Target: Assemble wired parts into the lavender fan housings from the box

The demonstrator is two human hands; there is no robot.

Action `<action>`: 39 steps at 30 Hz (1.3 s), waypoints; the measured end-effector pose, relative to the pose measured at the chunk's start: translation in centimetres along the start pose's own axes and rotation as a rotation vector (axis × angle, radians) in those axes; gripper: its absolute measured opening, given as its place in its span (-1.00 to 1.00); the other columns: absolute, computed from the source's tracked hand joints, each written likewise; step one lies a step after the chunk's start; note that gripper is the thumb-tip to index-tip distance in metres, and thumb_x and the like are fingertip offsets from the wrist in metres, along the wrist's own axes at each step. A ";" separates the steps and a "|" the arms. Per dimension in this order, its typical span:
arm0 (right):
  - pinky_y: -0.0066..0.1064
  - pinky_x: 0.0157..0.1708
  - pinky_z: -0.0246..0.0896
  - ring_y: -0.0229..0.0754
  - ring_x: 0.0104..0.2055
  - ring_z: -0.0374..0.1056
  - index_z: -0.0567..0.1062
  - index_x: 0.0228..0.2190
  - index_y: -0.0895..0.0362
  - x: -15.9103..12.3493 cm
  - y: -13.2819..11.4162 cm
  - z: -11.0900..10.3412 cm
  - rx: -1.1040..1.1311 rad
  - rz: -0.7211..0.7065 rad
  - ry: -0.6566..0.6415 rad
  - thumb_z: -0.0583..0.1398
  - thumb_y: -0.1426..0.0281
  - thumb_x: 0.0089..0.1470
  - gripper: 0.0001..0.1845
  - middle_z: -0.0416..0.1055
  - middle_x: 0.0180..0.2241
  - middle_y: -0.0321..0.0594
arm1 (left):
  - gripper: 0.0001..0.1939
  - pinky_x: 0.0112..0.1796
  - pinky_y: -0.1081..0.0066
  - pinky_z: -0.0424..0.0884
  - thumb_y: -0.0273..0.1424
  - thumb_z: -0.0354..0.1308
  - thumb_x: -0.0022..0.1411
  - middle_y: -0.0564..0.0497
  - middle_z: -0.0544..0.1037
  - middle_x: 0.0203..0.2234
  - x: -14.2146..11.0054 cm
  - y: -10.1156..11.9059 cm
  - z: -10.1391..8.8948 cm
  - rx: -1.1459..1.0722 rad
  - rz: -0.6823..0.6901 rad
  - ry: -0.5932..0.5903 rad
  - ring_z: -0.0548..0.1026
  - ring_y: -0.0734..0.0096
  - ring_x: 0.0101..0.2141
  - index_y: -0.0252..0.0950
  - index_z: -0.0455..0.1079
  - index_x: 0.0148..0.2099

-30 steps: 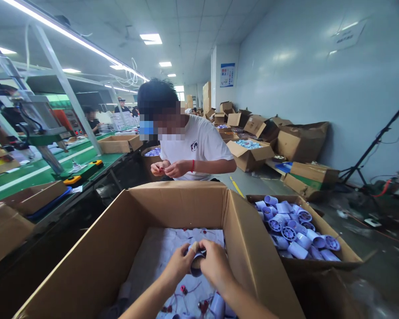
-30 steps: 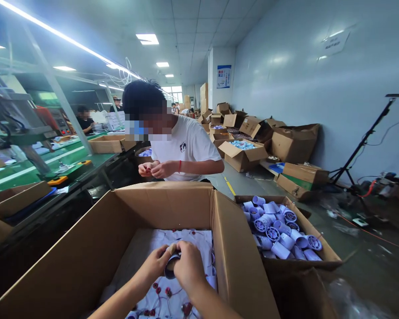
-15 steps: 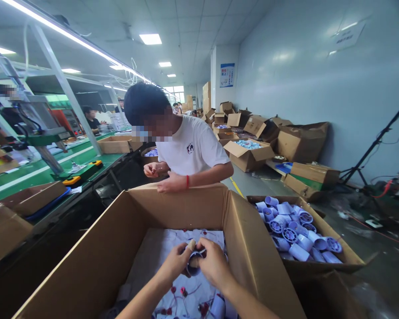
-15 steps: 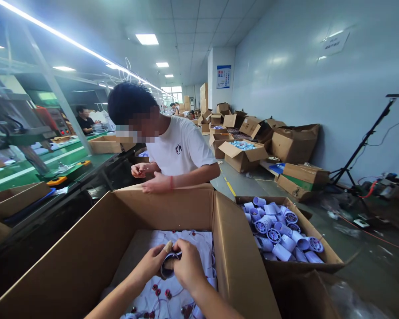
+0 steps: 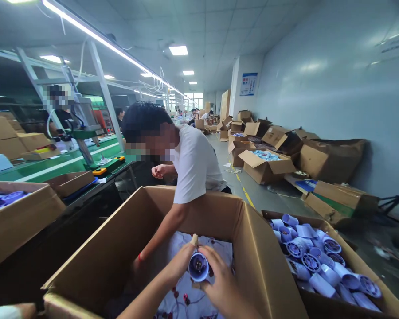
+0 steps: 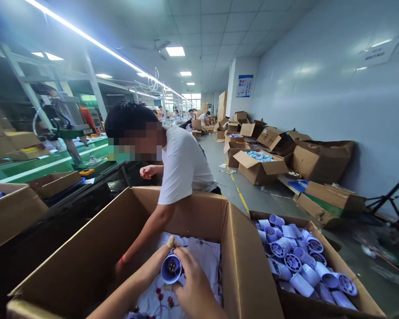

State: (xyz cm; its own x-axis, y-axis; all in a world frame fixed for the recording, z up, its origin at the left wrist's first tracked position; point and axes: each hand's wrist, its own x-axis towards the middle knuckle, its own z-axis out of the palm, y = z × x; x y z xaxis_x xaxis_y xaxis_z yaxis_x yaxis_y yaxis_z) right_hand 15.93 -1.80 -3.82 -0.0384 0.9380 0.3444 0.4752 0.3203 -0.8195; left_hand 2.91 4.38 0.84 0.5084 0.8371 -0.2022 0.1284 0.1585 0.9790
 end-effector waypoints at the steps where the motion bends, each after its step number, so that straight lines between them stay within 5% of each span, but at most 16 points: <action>1: -0.20 0.11 0.21 -0.01 0.13 0.27 0.37 0.01 0.04 -0.1 0.4 0.2 -0.049 -0.041 0.026 0.31 0.64 -0.27 -0.27 0.36 0.08 -0.11 | -0.34 -0.25 0.37 0.34 0.20 -0.11 0.11 0.05 0.47 -0.44 -0.2 0.0 0.1 -0.010 0.017 0.011 0.41 0.34 -0.33 -0.32 0.38 -0.21; 4: -0.21 0.03 0.32 0.01 0.06 0.35 0.34 0.00 0.06 -0.1 1.4 0.5 -0.208 -0.163 0.180 0.28 0.56 -0.17 -0.37 0.42 0.01 -0.08 | -0.31 -0.29 0.37 0.35 0.22 -0.09 0.07 0.05 0.47 -0.39 -0.6 -0.2 0.2 -0.050 0.035 0.019 0.42 0.34 -0.35 -0.27 0.33 -0.08; 10: -0.24 -0.08 0.41 -0.03 0.02 0.40 0.24 0.05 0.06 -0.1 1.5 0.1 -0.401 -0.315 0.386 0.12 0.49 0.01 -0.48 0.43 0.02 -0.06 | -0.29 0.08 0.30 0.23 -0.12 0.37 -0.17 -0.13 0.43 0.02 -0.7 -1.0 0.6 -0.064 0.233 0.012 0.31 0.04 0.07 -0.26 0.37 0.05; 16: -0.26 -0.09 0.43 -0.06 0.01 0.41 0.25 0.08 0.07 0.2 0.9 -0.4 -0.501 -0.358 0.344 0.07 0.58 -0.04 -0.40 0.45 0.01 -0.10 | -0.42 0.04 0.22 0.28 -0.44 0.33 -0.22 -0.12 0.51 -0.05 0.1 -1.7 0.9 -0.254 0.187 0.060 0.37 0.00 0.03 -0.29 0.44 -0.03; 22: -0.28 -0.21 0.49 -0.01 -0.06 0.46 0.27 0.07 0.22 0.5 0.9 -0.7 -0.615 -0.472 0.335 0.01 0.63 -0.07 -0.39 0.48 -0.05 0.07 | -0.46 0.02 0.24 0.30 -0.68 0.13 -0.33 -0.09 0.57 -0.17 0.5 -0.9 1.2 -0.255 0.111 0.169 0.42 0.04 -0.03 -0.31 0.50 -0.18; 32: -0.29 -0.23 0.48 0.05 -0.10 0.48 0.28 0.08 0.30 0.9 0.9 0.9 -0.599 -0.297 0.191 0.12 0.59 -0.18 -0.32 0.43 -0.01 0.16 | -0.55 0.01 0.20 0.34 -0.54 0.20 -0.34 -0.13 0.59 -0.13 1.4 -0.7 0.0 -0.055 0.059 0.191 0.44 -0.06 -0.02 -0.30 0.53 -0.25; 39: -0.30 -0.23 0.44 0.05 -0.15 0.49 0.35 0.01 0.21 2.1 -1.1 0.7 -0.548 -0.118 0.130 0.26 0.52 -0.26 -0.32 0.44 0.00 0.05 | -0.41 -0.11 0.18 0.40 -0.41 0.36 -0.45 -0.15 0.60 -0.25 3.9 -3.0 -1.8 -0.132 -0.053 0.029 0.48 -0.13 -0.11 -0.30 0.51 -0.19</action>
State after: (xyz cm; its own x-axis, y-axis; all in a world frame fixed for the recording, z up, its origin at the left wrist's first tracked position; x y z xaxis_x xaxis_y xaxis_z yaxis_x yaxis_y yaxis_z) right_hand 14.67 -0.05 -2.50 -0.0265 0.8651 0.5009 0.8616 0.2738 -0.4274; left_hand 2.97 8.07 -2.84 0.4791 0.8402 -0.2542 0.0400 0.2684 0.9625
